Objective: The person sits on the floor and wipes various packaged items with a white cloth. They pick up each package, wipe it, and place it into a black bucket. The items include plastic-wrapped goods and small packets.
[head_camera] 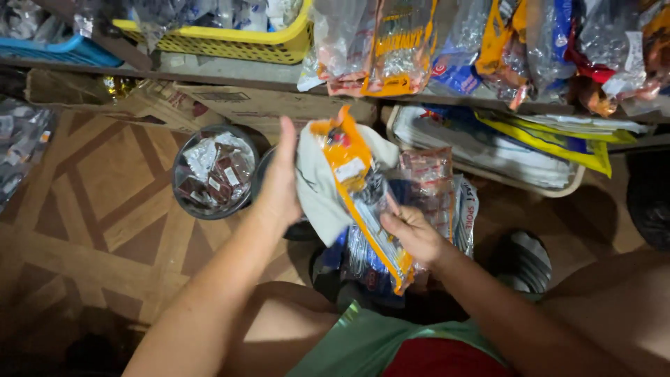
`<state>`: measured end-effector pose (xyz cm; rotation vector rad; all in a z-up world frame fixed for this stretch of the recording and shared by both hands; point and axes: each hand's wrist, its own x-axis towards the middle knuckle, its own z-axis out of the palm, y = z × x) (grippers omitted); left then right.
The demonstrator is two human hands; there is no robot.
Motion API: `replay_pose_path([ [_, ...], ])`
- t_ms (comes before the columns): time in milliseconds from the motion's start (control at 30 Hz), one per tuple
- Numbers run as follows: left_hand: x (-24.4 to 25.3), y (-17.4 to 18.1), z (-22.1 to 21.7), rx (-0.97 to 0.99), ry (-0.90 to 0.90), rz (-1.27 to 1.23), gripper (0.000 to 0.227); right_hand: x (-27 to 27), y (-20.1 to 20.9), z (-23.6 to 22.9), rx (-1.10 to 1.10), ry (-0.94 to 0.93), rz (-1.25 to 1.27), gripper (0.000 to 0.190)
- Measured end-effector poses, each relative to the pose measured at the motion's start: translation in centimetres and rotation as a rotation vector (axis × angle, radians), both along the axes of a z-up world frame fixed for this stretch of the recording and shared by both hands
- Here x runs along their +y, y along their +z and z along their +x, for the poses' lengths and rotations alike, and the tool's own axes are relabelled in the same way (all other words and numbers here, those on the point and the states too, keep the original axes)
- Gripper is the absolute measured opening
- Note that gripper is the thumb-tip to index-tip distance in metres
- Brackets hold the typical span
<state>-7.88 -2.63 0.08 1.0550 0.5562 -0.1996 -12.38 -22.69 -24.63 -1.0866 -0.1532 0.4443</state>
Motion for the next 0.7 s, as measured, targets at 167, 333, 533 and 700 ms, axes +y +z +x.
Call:
replay_pose_path([
  [167,-2.7,-3.1,-1.6,-0.09,-0.319,0.191,0.078,0.7,9.5,1.1,-0.162,-0.075,-0.012,0.02],
  [333,-3.9,-3.0,-1.5,-0.442,-0.524,0.619,0.045,-0.6,8.3,2.4,-0.274,-0.283,-0.063,0.019],
  [533,-5.4,0.6,-2.2,-0.545,-0.803,0.933,0.088,-1.4,11.0,2.7,-0.185,-0.37,-0.076,0.06],
  [700,-5.2,-1.6,-2.7,-0.377,-1.035,0.984,0.098,-0.5,14.9,2.5,-0.019,-0.558,-0.012,0.067],
])
